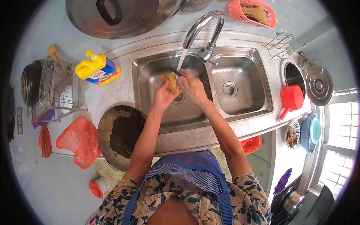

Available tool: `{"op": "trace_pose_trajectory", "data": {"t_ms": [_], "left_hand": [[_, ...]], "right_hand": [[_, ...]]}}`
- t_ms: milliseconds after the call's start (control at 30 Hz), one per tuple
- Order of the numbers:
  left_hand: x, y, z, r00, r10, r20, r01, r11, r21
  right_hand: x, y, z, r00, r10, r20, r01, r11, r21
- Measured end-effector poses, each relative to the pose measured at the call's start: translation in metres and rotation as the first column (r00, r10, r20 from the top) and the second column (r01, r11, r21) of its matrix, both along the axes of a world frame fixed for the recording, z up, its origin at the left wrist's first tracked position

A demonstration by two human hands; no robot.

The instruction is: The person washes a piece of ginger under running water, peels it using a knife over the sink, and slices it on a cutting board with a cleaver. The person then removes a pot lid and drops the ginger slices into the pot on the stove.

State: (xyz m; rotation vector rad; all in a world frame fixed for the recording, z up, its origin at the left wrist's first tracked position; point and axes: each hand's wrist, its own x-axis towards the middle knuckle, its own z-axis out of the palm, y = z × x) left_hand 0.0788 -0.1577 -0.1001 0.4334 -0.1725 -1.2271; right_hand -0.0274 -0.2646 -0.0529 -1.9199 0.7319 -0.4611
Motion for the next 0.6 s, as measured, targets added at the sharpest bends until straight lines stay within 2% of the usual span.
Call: {"op": "trace_pose_trajectory", "data": {"t_ms": [33, 100, 133, 200, 233, 333, 400, 433, 533, 567, 600], "left_hand": [[-0.001, 0.0, 0.0, 0.999, -0.028, -0.045, 0.026, 0.999, -0.043], [0.002, 0.001, -0.003, 0.999, -0.041, 0.024, 0.042, 0.996, -0.082], [0.003, 0.002, -0.004, 0.997, -0.044, 0.058, 0.05, 0.994, -0.102], [-0.004, 0.002, 0.028, 0.976, -0.126, 0.18, 0.145, 0.985, -0.094], [-0.006, 0.005, 0.04, 0.955, -0.173, 0.24, 0.197, 0.977, -0.078], [-0.001, 0.002, 0.035, 0.914, -0.024, 0.406, -0.017, 0.995, 0.099], [0.005, 0.003, 0.02, 0.896, -0.024, 0.443, -0.063, 0.982, 0.18], [0.006, 0.004, 0.014, 0.885, -0.017, 0.466, -0.086, 0.976, 0.199], [-0.002, -0.003, 0.01, 0.842, 0.018, 0.54, -0.136, 0.974, 0.181], [-0.005, -0.004, 0.01, 0.825, 0.033, 0.564, -0.15, 0.975, 0.162], [-0.006, -0.004, 0.011, 0.813, 0.008, 0.582, -0.14, 0.973, 0.182]], "right_hand": [[0.003, 0.002, 0.002, 0.999, 0.049, -0.011, -0.05, 0.996, -0.073], [0.004, 0.002, 0.005, 0.993, 0.118, -0.009, -0.118, 0.98, -0.157], [0.006, -0.002, -0.001, 0.993, 0.098, -0.065, -0.11, 0.969, -0.221], [0.006, -0.011, -0.024, 0.983, 0.047, -0.177, -0.106, 0.933, -0.344], [0.003, -0.011, -0.036, 0.992, 0.003, -0.129, -0.034, 0.971, -0.236], [0.0, -0.018, -0.04, 0.994, -0.108, -0.016, 0.108, 0.992, 0.062], [-0.003, -0.011, -0.014, 0.983, -0.178, 0.045, 0.162, 0.956, 0.244], [-0.002, -0.004, 0.002, 0.98, -0.194, 0.053, 0.176, 0.954, 0.241], [0.005, 0.015, 0.005, 0.991, -0.097, -0.093, 0.076, 0.975, -0.208], [0.007, 0.018, 0.01, 0.995, -0.089, -0.044, 0.087, 0.995, -0.043], [0.007, 0.007, -0.007, 0.995, -0.067, -0.072, 0.053, 0.98, -0.192]]}}
